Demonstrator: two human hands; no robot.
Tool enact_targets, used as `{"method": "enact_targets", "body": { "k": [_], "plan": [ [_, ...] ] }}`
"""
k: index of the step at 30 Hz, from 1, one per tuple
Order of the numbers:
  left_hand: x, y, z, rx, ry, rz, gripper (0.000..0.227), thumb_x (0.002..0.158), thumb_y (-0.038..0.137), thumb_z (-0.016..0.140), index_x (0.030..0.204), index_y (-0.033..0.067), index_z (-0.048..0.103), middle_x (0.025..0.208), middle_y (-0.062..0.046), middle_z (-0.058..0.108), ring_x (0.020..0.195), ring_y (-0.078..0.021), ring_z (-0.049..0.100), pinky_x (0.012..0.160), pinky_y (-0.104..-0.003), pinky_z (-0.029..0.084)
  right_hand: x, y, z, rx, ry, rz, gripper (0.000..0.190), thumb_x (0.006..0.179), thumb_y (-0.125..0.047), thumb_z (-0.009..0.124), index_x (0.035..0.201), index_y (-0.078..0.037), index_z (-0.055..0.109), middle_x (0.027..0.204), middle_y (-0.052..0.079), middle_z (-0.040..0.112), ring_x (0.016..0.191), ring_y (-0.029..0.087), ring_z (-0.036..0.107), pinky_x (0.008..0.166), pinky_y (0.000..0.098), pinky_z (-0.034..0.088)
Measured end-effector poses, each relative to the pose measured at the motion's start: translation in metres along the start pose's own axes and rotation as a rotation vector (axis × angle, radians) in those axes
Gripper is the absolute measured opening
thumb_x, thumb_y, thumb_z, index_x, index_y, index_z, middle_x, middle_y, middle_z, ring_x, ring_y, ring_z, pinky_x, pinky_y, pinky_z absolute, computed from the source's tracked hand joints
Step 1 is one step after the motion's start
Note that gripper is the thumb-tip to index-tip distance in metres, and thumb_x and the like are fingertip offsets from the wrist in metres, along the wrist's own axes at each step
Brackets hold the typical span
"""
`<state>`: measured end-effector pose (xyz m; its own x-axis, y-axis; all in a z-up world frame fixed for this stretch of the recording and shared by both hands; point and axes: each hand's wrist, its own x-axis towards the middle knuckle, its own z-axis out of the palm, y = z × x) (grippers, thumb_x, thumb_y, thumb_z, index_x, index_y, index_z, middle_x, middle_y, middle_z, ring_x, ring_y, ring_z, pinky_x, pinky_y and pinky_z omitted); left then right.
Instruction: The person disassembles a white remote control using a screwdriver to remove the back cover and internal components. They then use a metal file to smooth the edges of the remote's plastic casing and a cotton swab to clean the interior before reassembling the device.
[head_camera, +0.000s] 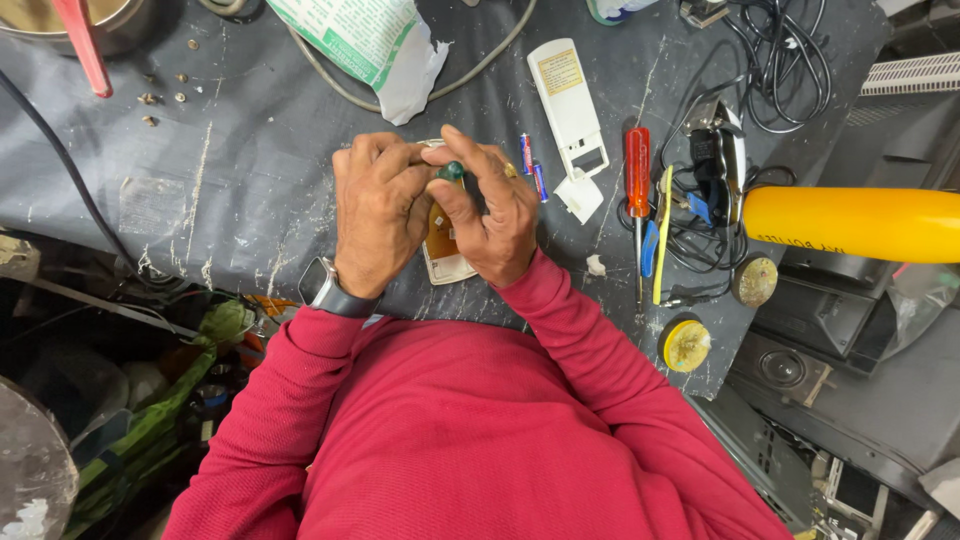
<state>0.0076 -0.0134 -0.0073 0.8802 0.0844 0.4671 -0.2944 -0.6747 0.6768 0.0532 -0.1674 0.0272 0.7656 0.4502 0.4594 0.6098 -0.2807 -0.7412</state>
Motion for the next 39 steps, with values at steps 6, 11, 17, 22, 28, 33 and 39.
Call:
{"method": "enact_targets", "body": {
  "k": [6,11,17,22,28,33,39],
  "plan": [
    [-0.001,-0.003,0.001,-0.004,0.016,-0.044,0.022,0.078,0.007,0.083,0.095,0.0078,0.069,0.116,-0.002,0.067,0.111,-0.0272,0.056,0.089,-0.044,0.039,-0.015,0.022,0.014,-0.056,0.002,0.077,0.036,0.091,-0.001,0.084,0.122,-0.010,0.069,0.101,0.008,0.070,0.088,0.019,0.072,0.079,0.0294,0.057],
    [0.002,0.004,-0.008,0.010,-0.047,-0.071,0.019,0.085,0.008,0.082,0.103,0.0069,0.075,0.120,-0.004,0.065,0.111,-0.0283,0.054,0.089,-0.043,0.040,-0.026,0.035,0.018,0.100,0.018,0.220,0.051,0.095,0.004,0.079,0.139,-0.001,0.055,0.097,0.006,0.072,0.090,0.013,0.070,0.086,0.0274,0.058],
    [0.011,0.011,-0.011,0.107,-0.101,-0.044,0.011,0.088,0.014,0.081,0.092,0.0077,0.073,0.103,-0.006,0.061,0.099,-0.0291,0.051,0.082,-0.044,0.037,-0.040,0.036,0.012,0.258,0.080,0.289,0.052,0.105,0.006,0.067,0.148,-0.001,0.040,0.114,0.012,0.075,0.105,0.016,0.073,0.097,0.0274,0.058],
    [0.015,0.016,-0.008,0.284,-0.135,0.059,0.013,0.094,0.016,0.077,0.097,0.0065,0.070,0.107,-0.006,0.060,0.100,-0.0268,0.051,0.084,-0.042,0.036,-0.047,0.046,-0.019,0.422,0.257,0.398,0.051,0.104,0.010,0.065,0.147,0.001,0.040,0.116,0.017,0.073,0.099,0.022,0.074,0.093,0.0327,0.061],
    [0.034,0.031,0.020,0.154,-0.137,0.098,0.014,0.091,0.020,0.078,0.092,0.0090,0.071,0.102,-0.005,0.060,0.101,-0.0272,0.052,0.084,-0.043,0.036,-0.049,0.042,-0.054,0.361,0.387,0.367,0.095,0.096,0.019,0.066,0.161,-0.015,0.005,0.129,0.015,0.057,0.096,0.022,0.076,0.090,0.0310,0.063],
    [0.042,0.036,0.026,0.110,-0.092,0.125,0.008,0.091,0.014,0.079,0.097,0.0119,0.075,0.107,-0.001,0.063,0.105,-0.0246,0.053,0.087,-0.041,0.038,-0.042,0.041,-0.054,0.412,0.394,0.378,0.089,0.101,0.017,0.062,0.164,-0.015,0.008,0.130,0.017,0.056,0.096,0.023,0.075,0.087,0.0305,0.064],
    [0.021,0.014,-0.008,0.081,-0.077,-0.089,0.028,0.090,0.014,0.084,0.115,0.0069,0.073,0.115,-0.005,0.065,0.108,-0.0302,0.053,0.090,-0.043,0.040,-0.038,0.051,-0.027,0.346,0.307,0.313,0.073,0.108,0.010,0.066,0.160,-0.013,0.019,0.129,0.017,0.058,0.103,0.023,0.074,0.088,0.0301,0.064]
  ]
}}
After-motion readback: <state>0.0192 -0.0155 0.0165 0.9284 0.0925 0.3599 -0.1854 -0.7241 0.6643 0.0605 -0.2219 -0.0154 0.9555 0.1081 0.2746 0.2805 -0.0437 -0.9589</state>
